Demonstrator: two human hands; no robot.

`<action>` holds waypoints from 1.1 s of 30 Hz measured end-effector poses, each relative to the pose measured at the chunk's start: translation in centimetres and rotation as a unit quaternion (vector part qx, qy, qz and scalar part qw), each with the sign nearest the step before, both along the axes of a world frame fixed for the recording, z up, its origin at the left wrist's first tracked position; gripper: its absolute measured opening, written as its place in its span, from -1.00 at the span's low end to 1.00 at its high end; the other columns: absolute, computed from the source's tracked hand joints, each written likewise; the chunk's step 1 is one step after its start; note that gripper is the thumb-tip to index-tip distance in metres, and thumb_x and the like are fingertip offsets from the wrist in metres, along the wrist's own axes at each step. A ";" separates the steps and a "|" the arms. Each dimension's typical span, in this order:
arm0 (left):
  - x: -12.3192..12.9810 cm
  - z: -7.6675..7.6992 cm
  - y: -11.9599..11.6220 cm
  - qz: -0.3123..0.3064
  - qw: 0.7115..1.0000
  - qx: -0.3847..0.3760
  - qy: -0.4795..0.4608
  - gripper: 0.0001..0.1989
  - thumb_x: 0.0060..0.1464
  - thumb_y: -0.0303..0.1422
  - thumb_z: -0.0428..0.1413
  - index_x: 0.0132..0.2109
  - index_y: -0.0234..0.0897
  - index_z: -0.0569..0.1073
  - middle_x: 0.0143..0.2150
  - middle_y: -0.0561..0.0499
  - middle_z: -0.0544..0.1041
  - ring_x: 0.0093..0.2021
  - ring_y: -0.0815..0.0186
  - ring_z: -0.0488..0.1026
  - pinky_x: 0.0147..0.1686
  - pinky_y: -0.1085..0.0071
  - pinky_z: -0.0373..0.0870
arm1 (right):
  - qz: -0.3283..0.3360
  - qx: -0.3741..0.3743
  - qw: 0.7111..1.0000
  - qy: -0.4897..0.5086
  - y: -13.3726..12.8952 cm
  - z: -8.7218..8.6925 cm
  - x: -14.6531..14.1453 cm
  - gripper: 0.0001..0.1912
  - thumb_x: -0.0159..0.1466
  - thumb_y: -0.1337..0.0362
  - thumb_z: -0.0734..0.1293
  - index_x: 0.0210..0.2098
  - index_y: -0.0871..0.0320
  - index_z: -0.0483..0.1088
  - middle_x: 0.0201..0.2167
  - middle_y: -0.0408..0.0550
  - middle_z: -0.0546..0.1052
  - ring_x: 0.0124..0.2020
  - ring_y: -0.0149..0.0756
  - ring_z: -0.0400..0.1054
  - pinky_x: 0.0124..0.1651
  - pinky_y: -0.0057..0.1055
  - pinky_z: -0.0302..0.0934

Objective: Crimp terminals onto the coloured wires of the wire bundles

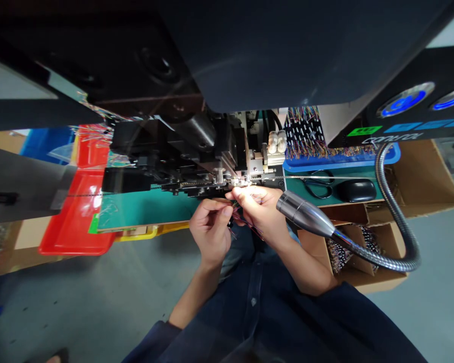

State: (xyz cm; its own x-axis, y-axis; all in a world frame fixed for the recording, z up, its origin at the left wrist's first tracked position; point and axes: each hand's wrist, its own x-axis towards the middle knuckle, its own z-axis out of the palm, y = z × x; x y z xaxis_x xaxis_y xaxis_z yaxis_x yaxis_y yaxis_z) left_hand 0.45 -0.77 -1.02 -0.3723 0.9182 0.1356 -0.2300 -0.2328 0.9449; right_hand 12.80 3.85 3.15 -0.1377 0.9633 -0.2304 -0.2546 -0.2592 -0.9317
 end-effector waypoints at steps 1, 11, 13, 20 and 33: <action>0.0 0.0 0.0 -0.001 1.000 -0.005 0.001 -0.83 0.41 -0.27 0.47 -0.12 -0.18 0.65 -0.16 0.06 0.76 -0.44 0.40 0.64 -0.52 0.52 0.63 | -0.001 0.002 1.000 0.001 0.0 0.0 0.0 -0.62 0.44 -0.12 0.62 -0.20 0.07 0.83 -0.75 -0.32 0.28 -0.74 -0.45 0.02 -0.62 -0.34 0.33; 0.0 0.1 0.0 0.003 1.000 -0.011 0.008 -0.78 0.36 -0.21 0.51 -0.15 -0.18 0.67 -0.20 0.02 0.75 -0.35 0.33 0.68 -0.49 0.49 0.62 | -0.018 0.031 0.999 -0.031 -0.5 1.0 -0.4 -0.55 0.41 -0.18 0.61 -0.30 0.07 0.76 -0.72 -0.28 0.27 -0.69 -0.37 0.10 -0.61 -0.31 0.25; 0.2 0.4 0.0 0.006 1.000 -0.002 0.005 -0.79 0.35 -0.23 0.52 -0.14 -0.18 0.68 -0.22 0.02 0.73 -0.33 0.33 0.68 -0.41 0.47 0.66 | 0.004 0.047 0.998 -0.029 -0.6 1.1 0.2 -0.53 0.42 -0.20 0.60 -0.29 0.09 0.74 -0.69 -0.25 0.33 -0.68 -0.38 0.10 -0.59 -0.32 0.23; 1.0 1.3 -0.5 0.000 0.998 0.024 -0.061 -0.78 0.37 -0.24 0.50 -0.13 -0.17 0.63 -0.28 0.08 0.68 -0.36 0.34 0.67 -0.38 0.45 0.70 | -0.001 0.093 0.995 -0.016 -3.0 -1.9 4.9 -0.31 0.53 -0.38 0.35 -0.02 0.11 0.76 -0.62 -0.20 0.42 -0.60 -0.32 0.19 -0.53 -0.37 0.06; 4.5 0.7 -3.0 -0.103 0.990 -0.013 -0.097 -0.73 0.34 -0.21 0.54 0.07 -0.11 0.70 0.13 -0.06 0.72 0.11 0.23 0.76 0.31 0.20 0.72 | -0.084 0.155 0.949 -0.261 -10.7 -5.6 9.1 -0.72 0.50 0.02 0.56 -0.21 0.08 0.67 -0.32 -0.10 0.61 -0.33 -0.25 0.40 -0.22 -0.31 0.31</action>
